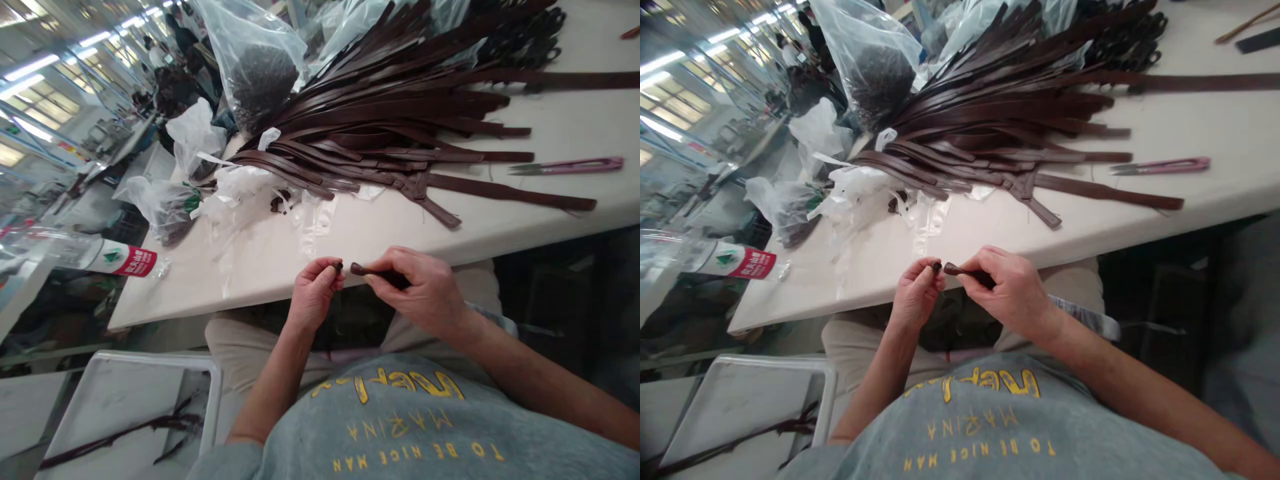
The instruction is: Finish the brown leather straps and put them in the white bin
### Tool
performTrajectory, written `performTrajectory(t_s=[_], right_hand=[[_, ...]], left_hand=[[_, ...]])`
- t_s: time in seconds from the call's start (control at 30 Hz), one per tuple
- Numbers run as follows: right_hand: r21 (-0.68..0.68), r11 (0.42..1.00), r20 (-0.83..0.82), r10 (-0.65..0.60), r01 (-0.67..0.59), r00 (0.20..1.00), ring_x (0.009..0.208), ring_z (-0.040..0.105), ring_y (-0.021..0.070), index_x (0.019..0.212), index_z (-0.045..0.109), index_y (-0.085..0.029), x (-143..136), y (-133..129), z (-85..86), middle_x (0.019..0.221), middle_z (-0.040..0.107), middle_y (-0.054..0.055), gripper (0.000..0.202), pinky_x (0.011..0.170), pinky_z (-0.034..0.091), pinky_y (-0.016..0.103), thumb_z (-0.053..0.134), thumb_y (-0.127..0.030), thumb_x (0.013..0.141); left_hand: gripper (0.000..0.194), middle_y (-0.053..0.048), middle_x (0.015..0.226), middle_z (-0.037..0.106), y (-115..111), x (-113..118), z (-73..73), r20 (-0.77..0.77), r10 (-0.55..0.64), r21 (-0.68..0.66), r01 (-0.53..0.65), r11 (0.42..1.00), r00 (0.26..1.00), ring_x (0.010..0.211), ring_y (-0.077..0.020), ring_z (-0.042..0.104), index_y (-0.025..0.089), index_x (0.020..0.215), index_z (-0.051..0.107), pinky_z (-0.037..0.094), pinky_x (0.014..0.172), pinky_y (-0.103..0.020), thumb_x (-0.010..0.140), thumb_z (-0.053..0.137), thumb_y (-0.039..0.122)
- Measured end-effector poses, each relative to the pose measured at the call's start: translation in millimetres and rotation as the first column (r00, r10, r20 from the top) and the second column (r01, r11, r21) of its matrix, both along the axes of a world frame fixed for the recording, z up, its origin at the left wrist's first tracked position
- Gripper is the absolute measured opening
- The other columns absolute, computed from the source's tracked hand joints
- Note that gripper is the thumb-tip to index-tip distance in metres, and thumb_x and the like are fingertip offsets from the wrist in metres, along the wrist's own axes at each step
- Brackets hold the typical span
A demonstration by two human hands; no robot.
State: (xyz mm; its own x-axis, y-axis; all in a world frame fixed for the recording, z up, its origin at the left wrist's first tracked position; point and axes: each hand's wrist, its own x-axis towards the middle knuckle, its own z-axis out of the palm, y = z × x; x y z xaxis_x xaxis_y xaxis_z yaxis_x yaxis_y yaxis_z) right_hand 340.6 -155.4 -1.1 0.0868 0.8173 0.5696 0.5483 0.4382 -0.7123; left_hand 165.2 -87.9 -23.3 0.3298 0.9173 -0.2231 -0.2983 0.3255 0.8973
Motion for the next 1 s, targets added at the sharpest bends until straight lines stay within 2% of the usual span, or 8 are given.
performTrajectory(t_s=[0.17,0.4,0.53,0.7,0.77,0.87,1.0], right_hand=[[-0.017,0.999,-0.004,0.041,-0.041,0.999,0.068,0.06,0.0146,0.084,0.064,-0.021,-5.0,-0.7,-5.6,0.075,0.064,0.0,0.01,0.064,0.046,0.028,0.059,-0.016,0.091],[-0.106,0.992,-0.029,0.062,-0.065,0.998,0.064,0.059,0.0133,0.082,0.065,-0.019,-0.6,-4.5,-11.4,0.073,0.064,-0.001,0.01,0.062,0.045,0.026,0.059,-0.018,0.09],[-0.06,0.997,0.067,0.059,-0.055,0.996,0.067,0.059,0.0137,0.083,0.064,-0.018,1.4,-7.7,-12.6,0.074,0.064,0.001,0.013,0.063,0.044,0.026,0.056,-0.018,0.094],[-0.035,0.99,0.193,0.138,-0.134,0.971,0.067,0.058,0.0136,0.084,0.062,-0.017,1.4,-9.7,-17.3,0.078,0.064,0.003,0.018,0.06,0.043,0.025,0.052,-0.021,0.098],[-0.034,0.993,0.187,0.118,-0.114,0.975,0.068,0.059,0.0142,0.085,0.062,-0.016,-0.7,-8.8,-20.1,0.079,0.064,0.003,0.018,0.062,0.044,0.026,0.052,-0.022,0.099],[-0.068,0.993,0.124,0.109,-0.102,0.986,0.076,0.062,0.0161,0.092,0.064,-0.016,-3.3,-7.3,-23.1,0.084,0.066,0.004,0.013,0.07,0.048,0.028,0.054,-0.021,0.099],[-0.14,0.985,0.09,0.118,-0.104,0.989,0.08,0.063,0.0165,0.101,0.064,-0.018,-1.0,-10.8,-25.2,0.089,0.067,0.003,0.01,0.072,0.049,0.028,0.057,-0.024,0.097]], left_hand=[[0.04,-0.001,0.077,0.07,-9.9,5.4,-0.4,-0.006,0.016,0.029,-0.016,0.999,1.0,0.06,-0.0074,0.058,0.018,0.084,0.074,0.048,0.058,-0.019,0.06,0.09,0.045],[0.04,-0.001,0.076,0.072,-10.5,-2.0,0.7,-0.045,-0.121,0.064,0.124,0.99,0.992,0.061,-0.0081,0.058,0.02,0.087,0.077,0.048,0.061,-0.02,0.058,0.092,0.042],[0.035,-0.001,0.079,0.074,-9.7,-9.1,1.5,-0.144,-0.169,0.103,0.184,0.977,0.975,0.067,-0.0097,0.062,0.02,0.089,0.078,0.05,0.066,-0.02,0.06,0.092,0.036],[0.035,-0.004,0.085,0.076,-9.6,-13.2,1.8,-0.221,-0.307,0.075,0.33,0.941,0.926,0.077,-0.015,0.068,0.019,0.093,0.079,0.054,0.078,-0.026,0.064,0.09,0.035],[0.033,-0.004,0.087,0.076,-10.4,-12.9,-0.7,-0.203,-0.298,0.08,0.319,0.944,0.933,0.077,-0.0143,0.068,0.02,0.094,0.079,0.054,0.078,-0.025,0.066,0.089,0.034],[0.027,-0.002,0.087,0.076,-10.1,-13.6,-3.8,-0.174,-0.208,0.113,0.23,0.967,0.963,0.074,-0.0111,0.066,0.022,0.091,0.079,0.053,0.075,-0.022,0.068,0.087,0.033],[0.026,-0.001,0.079,0.075,-6.0,-21.2,-1.8,-0.227,-0.117,0.124,0.147,0.981,0.967,0.065,-0.0098,0.063,0.02,0.089,0.079,0.051,0.066,-0.021,0.067,0.087,0.032]])
